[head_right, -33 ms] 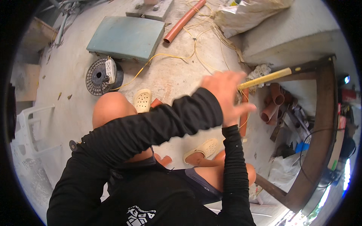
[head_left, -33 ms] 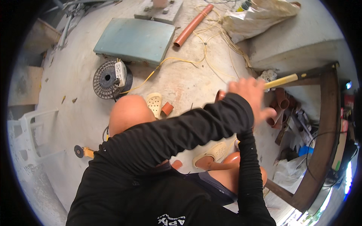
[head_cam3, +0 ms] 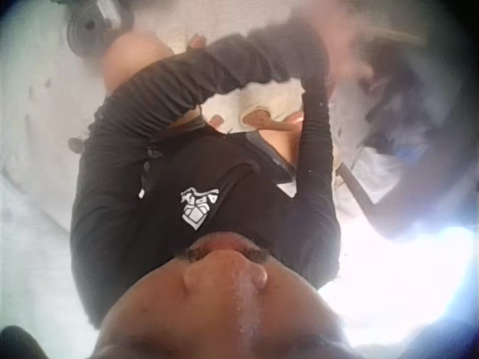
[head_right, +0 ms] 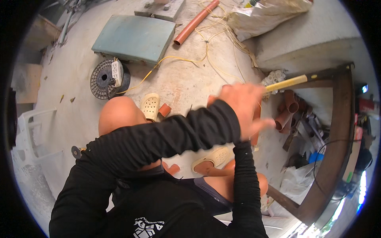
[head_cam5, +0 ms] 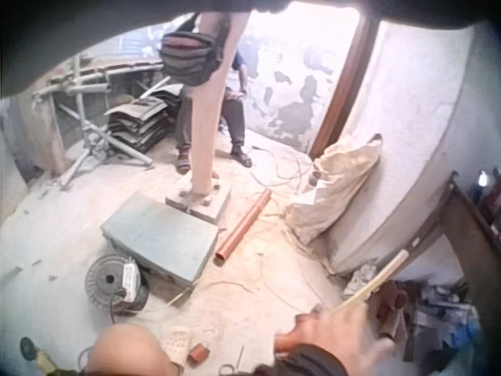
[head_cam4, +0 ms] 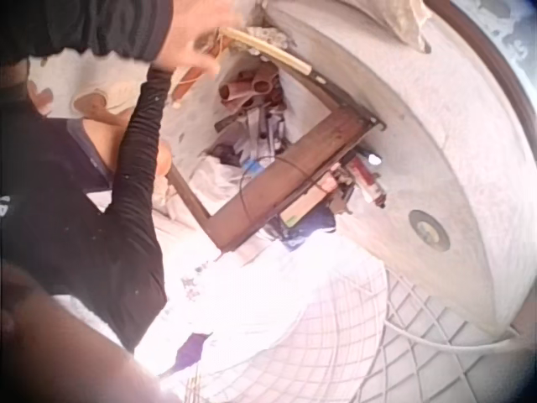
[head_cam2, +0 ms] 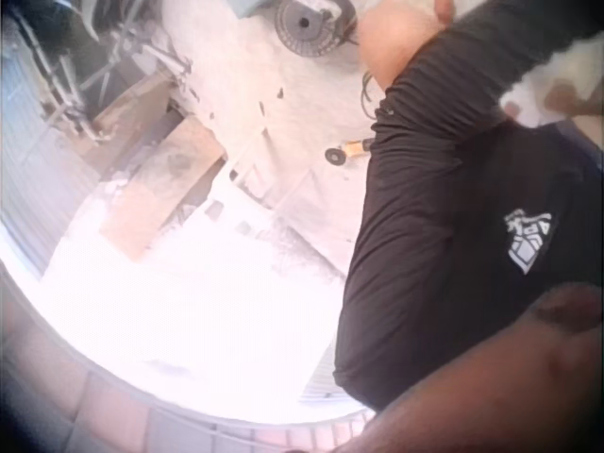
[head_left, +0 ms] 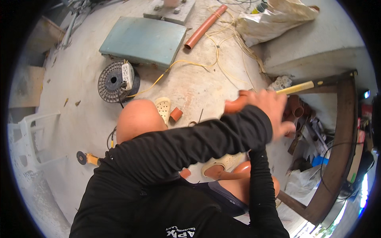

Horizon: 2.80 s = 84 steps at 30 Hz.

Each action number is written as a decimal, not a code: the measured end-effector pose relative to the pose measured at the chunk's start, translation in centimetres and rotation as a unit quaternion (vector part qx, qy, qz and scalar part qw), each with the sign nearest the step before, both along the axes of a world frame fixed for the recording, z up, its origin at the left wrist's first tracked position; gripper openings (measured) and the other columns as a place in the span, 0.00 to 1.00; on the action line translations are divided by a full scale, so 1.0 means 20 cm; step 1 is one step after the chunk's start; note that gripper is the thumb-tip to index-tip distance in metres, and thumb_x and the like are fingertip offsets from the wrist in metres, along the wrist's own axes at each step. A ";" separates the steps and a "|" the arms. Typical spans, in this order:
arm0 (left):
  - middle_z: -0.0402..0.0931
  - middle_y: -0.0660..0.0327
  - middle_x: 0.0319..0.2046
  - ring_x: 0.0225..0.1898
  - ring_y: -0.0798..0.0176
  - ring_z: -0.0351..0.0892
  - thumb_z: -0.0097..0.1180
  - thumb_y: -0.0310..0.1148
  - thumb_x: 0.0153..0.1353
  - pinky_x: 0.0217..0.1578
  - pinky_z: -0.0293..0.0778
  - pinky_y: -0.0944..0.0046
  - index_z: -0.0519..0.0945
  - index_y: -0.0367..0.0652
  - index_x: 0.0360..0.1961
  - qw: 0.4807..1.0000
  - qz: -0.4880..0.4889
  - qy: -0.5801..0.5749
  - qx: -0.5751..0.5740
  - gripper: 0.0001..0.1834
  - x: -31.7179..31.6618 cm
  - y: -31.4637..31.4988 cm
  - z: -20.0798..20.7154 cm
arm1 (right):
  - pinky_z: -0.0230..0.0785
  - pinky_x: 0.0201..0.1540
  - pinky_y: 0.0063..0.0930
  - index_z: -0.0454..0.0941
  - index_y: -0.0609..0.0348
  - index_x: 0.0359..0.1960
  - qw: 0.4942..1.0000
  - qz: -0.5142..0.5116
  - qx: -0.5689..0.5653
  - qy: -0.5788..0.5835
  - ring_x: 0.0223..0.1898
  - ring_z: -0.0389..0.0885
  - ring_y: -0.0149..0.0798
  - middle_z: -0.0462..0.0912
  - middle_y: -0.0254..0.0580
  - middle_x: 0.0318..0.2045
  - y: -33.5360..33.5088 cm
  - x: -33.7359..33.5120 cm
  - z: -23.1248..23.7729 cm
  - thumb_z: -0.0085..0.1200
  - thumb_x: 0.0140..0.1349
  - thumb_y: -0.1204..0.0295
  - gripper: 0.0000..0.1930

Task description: The person sits on the floor and assembles orange plastic pipe fittings by hand. They connect a pipe segment to a T-junction, then attach another segment to the opposite side, forming a straight pipe with a side outlet. The person repeatedly checks the fit of the connections.

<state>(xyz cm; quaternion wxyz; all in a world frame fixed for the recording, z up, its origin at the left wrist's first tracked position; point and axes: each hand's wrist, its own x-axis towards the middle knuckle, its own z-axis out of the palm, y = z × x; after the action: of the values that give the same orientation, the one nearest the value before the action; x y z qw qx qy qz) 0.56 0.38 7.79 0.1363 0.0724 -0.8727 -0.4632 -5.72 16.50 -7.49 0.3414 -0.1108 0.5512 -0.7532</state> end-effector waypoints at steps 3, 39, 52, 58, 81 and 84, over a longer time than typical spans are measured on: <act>0.77 0.53 0.48 0.52 0.49 0.77 0.69 0.58 0.55 0.53 0.68 0.47 0.76 0.43 0.55 0.995 -0.083 -0.008 0.051 0.36 0.09 0.17 0.05 | 0.77 0.48 0.32 0.77 0.65 0.52 0.862 0.072 0.445 0.234 0.39 0.86 0.44 0.87 0.45 0.39 -0.10 -0.05 -0.27 0.68 0.59 0.54 0.29; 0.76 0.39 0.59 0.60 0.39 0.75 0.44 0.39 0.75 0.57 0.64 0.29 0.71 0.30 0.68 0.731 -0.526 -0.316 -0.298 0.28 0.52 0.12 0.13 | 0.78 0.49 0.46 0.85 0.50 0.43 0.736 0.096 0.623 0.249 0.44 0.86 0.52 0.88 0.46 0.39 -0.11 0.56 -1.33 0.60 0.65 0.61 0.10; 0.77 0.45 0.60 0.60 0.40 0.75 0.45 0.40 0.76 0.56 0.65 0.31 0.70 0.32 0.69 0.676 -0.607 -0.341 -0.242 0.28 0.47 0.15 0.04 | 0.78 0.52 0.45 0.83 0.49 0.44 0.650 0.237 0.621 0.367 0.51 0.81 0.48 0.81 0.43 0.46 -0.06 0.39 -1.46 0.54 0.64 0.72 0.09; 0.77 0.43 0.59 0.59 0.39 0.75 0.45 0.40 0.75 0.57 0.65 0.30 0.73 0.31 0.67 0.677 -0.616 -0.347 -0.206 0.27 0.44 0.14 0.03 | 0.77 0.51 0.43 0.79 0.55 0.42 0.664 0.203 0.559 0.453 0.51 0.79 0.49 0.81 0.44 0.42 -0.12 0.36 -1.46 0.54 0.64 0.72 0.07; 0.88 0.47 0.36 0.41 0.46 0.90 0.59 0.33 0.58 0.38 0.83 0.47 0.89 0.40 0.38 0.858 -0.315 -0.305 -0.267 0.12 -0.04 -0.24 -0.37 | 0.79 0.39 0.36 0.84 0.57 0.46 0.841 0.088 0.526 0.089 0.37 0.87 0.42 0.87 0.45 0.40 -0.44 0.24 -1.39 0.63 0.64 0.65 0.13; 0.86 0.45 0.45 0.46 0.42 0.88 0.62 0.30 0.57 0.44 0.84 0.50 0.86 0.47 0.51 0.859 -0.258 -0.301 -0.323 0.19 -0.22 -0.46 -0.46 | 0.79 0.36 0.32 0.84 0.59 0.45 0.961 0.031 0.274 -0.010 0.33 0.87 0.38 0.87 0.41 0.38 -0.50 0.05 -1.02 0.63 0.65 0.69 0.10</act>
<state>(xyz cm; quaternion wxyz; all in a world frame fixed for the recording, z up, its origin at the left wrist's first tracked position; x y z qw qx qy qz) -3.88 -8.91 -1.42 -0.2421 -0.0672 -0.9592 -0.1298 -4.74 6.40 -27.99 0.3868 -0.0227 0.7294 -0.5638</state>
